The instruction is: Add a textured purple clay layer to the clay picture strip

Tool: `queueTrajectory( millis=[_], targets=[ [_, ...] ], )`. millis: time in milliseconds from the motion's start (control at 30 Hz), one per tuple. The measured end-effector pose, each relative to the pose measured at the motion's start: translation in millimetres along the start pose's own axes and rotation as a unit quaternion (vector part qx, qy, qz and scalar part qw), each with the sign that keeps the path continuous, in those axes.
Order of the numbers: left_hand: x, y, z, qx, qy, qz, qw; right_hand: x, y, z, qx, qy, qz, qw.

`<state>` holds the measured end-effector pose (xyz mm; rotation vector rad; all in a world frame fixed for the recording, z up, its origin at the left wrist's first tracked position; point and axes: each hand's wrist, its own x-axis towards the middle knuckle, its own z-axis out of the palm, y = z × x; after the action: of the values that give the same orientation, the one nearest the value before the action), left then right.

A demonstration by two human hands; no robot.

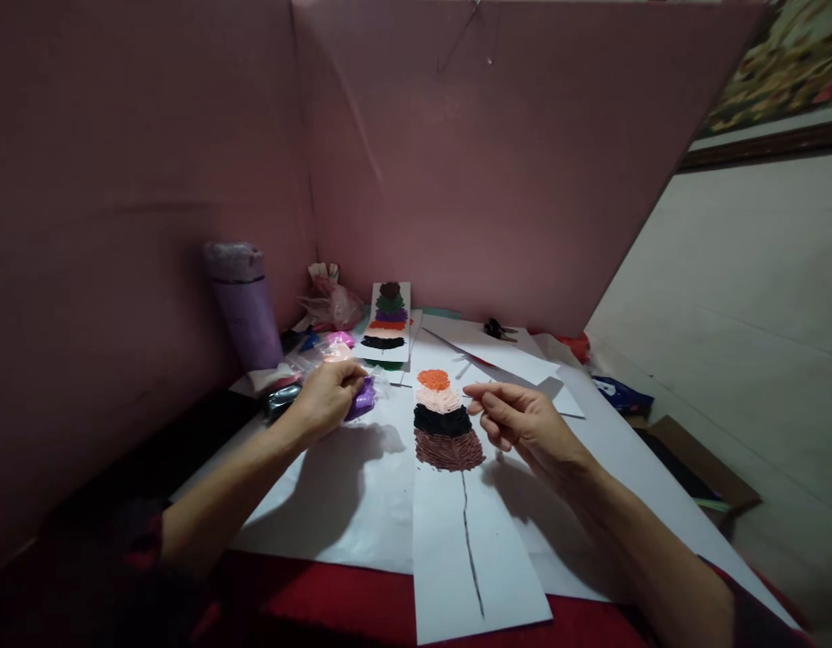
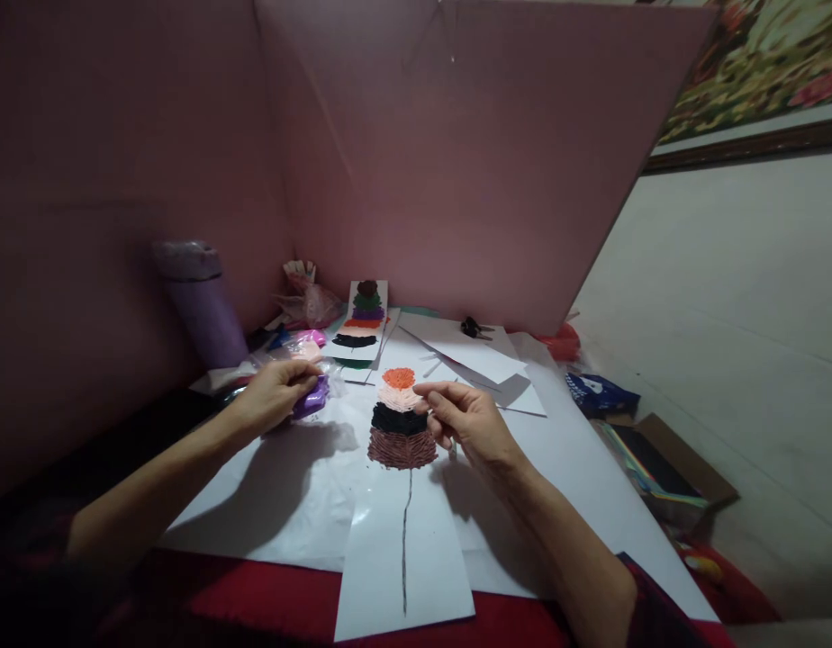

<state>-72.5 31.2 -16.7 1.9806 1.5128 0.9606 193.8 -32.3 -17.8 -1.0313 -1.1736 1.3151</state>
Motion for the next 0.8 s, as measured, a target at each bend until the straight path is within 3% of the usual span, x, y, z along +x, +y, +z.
queueTrajectory(
  millis=[200, 333, 467, 633, 700, 800],
  targets=[
    [-25, 14, 6.2, 0.154, -0.051, 0.018, 0.987, -3, 3, 1, 0.007, -0.021, 0.021, 1.000],
    [-55, 28, -4.8, 0.227, -0.051, 0.045, 0.972, -4, 5, 1, -0.037, -0.017, 0.025, 0.999],
    [-81, 12, -44.2, 0.310, -0.028, 0.049, 0.949, -7, 6, 2, -0.075, -0.002, 0.023, 0.997],
    [-95, -28, -109.6, 0.320, 0.051, -0.083, 0.942, -10, 9, 2, -0.101, 0.000, 0.042, 0.994],
    [-95, -36, -123.7, 0.327, 0.045, -0.132, 0.935, -11, 10, 1, -0.109, 0.005, 0.045, 0.993],
    [-93, -39, -128.3, 0.327, 0.016, -0.168, 0.930, -12, 12, -1, -0.116, 0.014, 0.048, 0.992]
  ],
)
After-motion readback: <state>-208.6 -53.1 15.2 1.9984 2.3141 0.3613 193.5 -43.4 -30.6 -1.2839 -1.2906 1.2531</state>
